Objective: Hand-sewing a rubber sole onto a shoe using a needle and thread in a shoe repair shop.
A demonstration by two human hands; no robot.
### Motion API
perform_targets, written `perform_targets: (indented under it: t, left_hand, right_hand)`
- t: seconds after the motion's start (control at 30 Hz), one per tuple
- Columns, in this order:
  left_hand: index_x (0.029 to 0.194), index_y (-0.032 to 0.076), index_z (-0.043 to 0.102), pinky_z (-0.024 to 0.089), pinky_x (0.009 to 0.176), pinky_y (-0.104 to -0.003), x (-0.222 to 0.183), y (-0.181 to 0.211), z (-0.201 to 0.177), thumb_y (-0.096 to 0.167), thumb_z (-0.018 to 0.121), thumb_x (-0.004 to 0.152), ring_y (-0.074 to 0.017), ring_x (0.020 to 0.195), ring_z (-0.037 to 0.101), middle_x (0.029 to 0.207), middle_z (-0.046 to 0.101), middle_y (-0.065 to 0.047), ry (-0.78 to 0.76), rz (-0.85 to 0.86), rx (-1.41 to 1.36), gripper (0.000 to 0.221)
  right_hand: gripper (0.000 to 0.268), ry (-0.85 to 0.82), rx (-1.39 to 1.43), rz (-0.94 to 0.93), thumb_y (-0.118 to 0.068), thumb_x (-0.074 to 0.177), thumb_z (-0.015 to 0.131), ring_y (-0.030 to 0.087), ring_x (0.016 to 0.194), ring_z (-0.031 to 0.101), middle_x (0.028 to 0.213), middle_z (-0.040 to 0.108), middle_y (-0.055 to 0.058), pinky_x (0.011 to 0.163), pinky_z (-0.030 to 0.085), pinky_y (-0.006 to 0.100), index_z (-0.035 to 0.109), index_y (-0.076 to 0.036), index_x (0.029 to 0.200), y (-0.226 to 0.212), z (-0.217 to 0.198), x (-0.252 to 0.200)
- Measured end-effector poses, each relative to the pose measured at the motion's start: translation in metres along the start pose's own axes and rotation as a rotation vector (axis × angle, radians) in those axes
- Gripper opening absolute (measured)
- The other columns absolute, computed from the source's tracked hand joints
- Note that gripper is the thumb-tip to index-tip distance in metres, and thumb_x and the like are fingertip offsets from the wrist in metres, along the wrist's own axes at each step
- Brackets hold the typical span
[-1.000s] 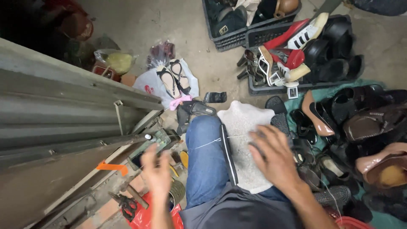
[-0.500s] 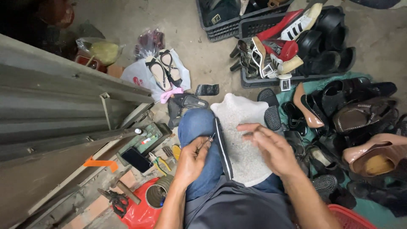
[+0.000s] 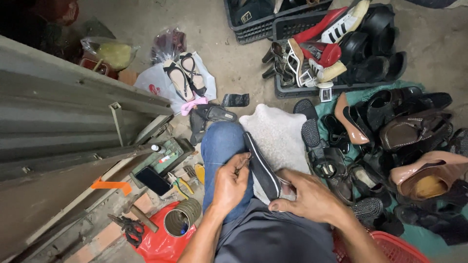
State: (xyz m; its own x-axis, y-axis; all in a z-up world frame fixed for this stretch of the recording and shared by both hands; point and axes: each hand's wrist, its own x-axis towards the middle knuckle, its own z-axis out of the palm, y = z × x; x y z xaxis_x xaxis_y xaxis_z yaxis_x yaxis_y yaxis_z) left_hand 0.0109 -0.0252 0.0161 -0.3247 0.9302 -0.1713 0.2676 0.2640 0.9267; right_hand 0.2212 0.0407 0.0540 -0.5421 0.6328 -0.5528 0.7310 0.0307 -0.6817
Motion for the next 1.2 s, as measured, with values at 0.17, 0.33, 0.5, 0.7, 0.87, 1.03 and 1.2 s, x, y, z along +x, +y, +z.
perform_targets:
  t: [0.17, 0.33, 0.5, 0.7, 0.87, 1.03, 1.2]
  left_hand:
    - [0.112, -0.002, 0.071, 0.056, 0.063, -0.026, -0.001, 0.000, 0.008, 0.000, 0.058, 0.086, -0.0147, 0.071, 0.072, 0.087, 0.080, -0.008, 0.018, 0.008, -0.012, 0.029]
    - [0.111, 0.001, 0.072, 0.047, 0.052, -0.027, 0.002, 0.000, 0.010, 0.002, 0.059, 0.085, -0.0132, 0.056, 0.055, 0.074, 0.071, -0.003, 0.021, -0.032, 0.011, 0.029]
    - [0.116, -0.001, 0.069, 0.060, 0.070, -0.027, 0.001, 0.007, 0.018, 0.003, 0.062, 0.088, -0.0182, 0.087, 0.080, 0.096, 0.082, -0.012, -0.027, -0.015, -0.031, 0.029]
    - [0.119, 0.004, 0.063, 0.053, 0.083, -0.038, -0.003, 0.040, -0.017, 0.005, 0.057, 0.091, -0.0311, 0.103, 0.065, 0.122, 0.060, -0.013, -0.013, 0.181, 0.343, 0.029]
    - [0.132, 0.009, 0.065, 0.054, 0.067, -0.034, -0.004, 0.051, -0.024, 0.011, 0.063, 0.094, -0.0228, 0.075, 0.069, 0.103, 0.073, -0.006, -0.112, 0.169, 0.325, 0.038]
    - [0.125, 0.010, 0.072, 0.049, 0.055, -0.034, -0.001, 0.049, -0.014, 0.010, 0.065, 0.094, -0.0201, 0.058, 0.060, 0.086, 0.068, -0.003, -0.141, 0.214, 0.335, 0.032]
    - [0.125, 0.008, 0.072, 0.048, 0.054, -0.035, 0.002, 0.048, -0.010, 0.007, 0.066, 0.091, -0.0210, 0.056, 0.059, 0.084, 0.066, -0.004, -0.172, 0.262, 0.365, 0.034]
  right_hand:
    - [0.050, 0.190, 0.167, -0.216, -0.040, 0.063, 0.095, 0.015, 0.049, 0.045, 0.055, 0.056, -0.001, 0.048, 0.038, 0.032, 0.058, -0.007, 0.063, 0.022, 0.024, -0.003]
    - [0.049, 0.418, 0.147, -0.414, -0.041, 0.078, 0.083, 0.014, 0.054, 0.041, 0.060, 0.048, -0.001, 0.051, 0.035, 0.030, 0.049, -0.009, 0.062, 0.017, 0.044, -0.008]
    - [0.043, 0.499, 0.335, -0.199, -0.019, 0.083, 0.071, 0.021, 0.089, 0.076, 0.112, 0.076, 0.012, 0.077, 0.060, 0.031, 0.067, 0.001, 0.120, -0.003, 0.038, -0.003]
    - [0.016, 0.530, 0.994, 0.045, -0.006, 0.092, 0.068, 0.015, 0.048, 0.051, 0.062, 0.063, 0.011, 0.044, 0.041, 0.027, 0.068, 0.004, 0.080, 0.058, 0.034, 0.008]
    - [0.010, 0.465, 1.105, -0.105, -0.004, 0.095, 0.061, 0.016, 0.053, 0.052, 0.068, 0.063, 0.012, 0.048, 0.042, 0.026, 0.064, 0.003, 0.088, 0.058, 0.029, 0.013]
    - [0.019, 0.460, 1.033, -0.166, -0.006, 0.096, 0.059, 0.014, 0.050, 0.052, 0.063, 0.064, 0.011, 0.047, 0.044, 0.025, 0.066, 0.001, 0.080, 0.057, 0.025, 0.013]
    - [0.019, 0.471, 0.985, -0.147, -0.006, 0.095, 0.059, 0.015, 0.049, 0.053, 0.063, 0.065, 0.011, 0.047, 0.045, 0.026, 0.067, 0.003, 0.080, 0.057, 0.024, 0.012]
